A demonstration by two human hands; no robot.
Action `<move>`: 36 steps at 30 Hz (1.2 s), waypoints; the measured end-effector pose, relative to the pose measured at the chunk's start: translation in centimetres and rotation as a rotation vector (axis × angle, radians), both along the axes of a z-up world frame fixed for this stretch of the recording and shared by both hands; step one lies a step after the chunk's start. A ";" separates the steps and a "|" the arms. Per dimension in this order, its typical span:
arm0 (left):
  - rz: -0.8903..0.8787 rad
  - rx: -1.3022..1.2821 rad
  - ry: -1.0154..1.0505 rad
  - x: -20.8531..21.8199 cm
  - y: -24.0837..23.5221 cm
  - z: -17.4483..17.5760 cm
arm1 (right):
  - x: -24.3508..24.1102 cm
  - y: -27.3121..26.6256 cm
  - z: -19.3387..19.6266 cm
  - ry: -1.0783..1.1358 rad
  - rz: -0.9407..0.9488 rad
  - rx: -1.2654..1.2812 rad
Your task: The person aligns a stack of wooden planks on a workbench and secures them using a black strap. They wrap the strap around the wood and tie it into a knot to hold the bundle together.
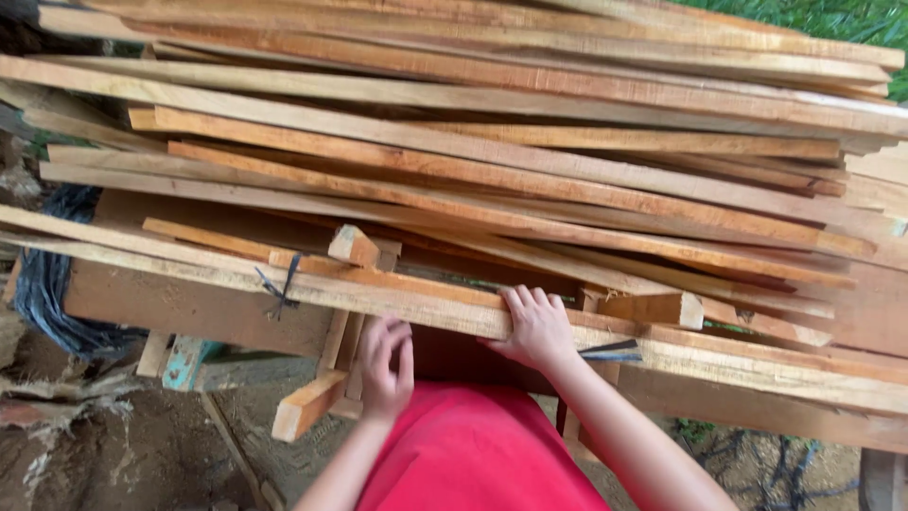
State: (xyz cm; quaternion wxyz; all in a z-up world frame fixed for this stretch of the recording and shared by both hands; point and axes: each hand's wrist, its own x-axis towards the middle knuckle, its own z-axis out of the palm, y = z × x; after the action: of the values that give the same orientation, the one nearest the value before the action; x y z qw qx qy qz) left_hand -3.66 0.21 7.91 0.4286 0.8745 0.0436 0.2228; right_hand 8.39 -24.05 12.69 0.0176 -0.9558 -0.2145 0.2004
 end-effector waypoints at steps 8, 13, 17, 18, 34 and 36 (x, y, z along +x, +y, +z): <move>0.624 -1.944 0.672 -0.4 -0.6 -16.9 | -0.2 -0.4 -0.9 -0.052 -0.018 0.057; 0.616 -2.085 0.635 3.7 -4.4 -17.7 | 0.0 -1.0 -1.9 -0.062 -0.020 0.055; 0.665 -2.067 0.640 4.6 -5.1 -15.0 | -0.1 -0.6 -0.7 0.032 -0.046 0.005; 0.683 -2.065 0.642 4.6 -5.5 -14.3 | -0.2 -0.8 -0.2 0.039 -0.077 -0.025; 0.912 -1.977 0.562 8.1 -6.5 0.9 | 0.1 -2.0 -3.0 -0.090 -0.051 0.073; 0.944 -1.958 0.537 7.2 -6.9 2.8 | 0.1 -2.9 -4.2 0.019 -0.022 0.017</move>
State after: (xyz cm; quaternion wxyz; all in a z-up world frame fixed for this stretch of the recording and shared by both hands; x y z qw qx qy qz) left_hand 3.55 -6.68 10.70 0.7812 0.0755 0.6186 0.0366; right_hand 8.53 -26.92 8.49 0.0301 -0.9560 -0.2054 0.2072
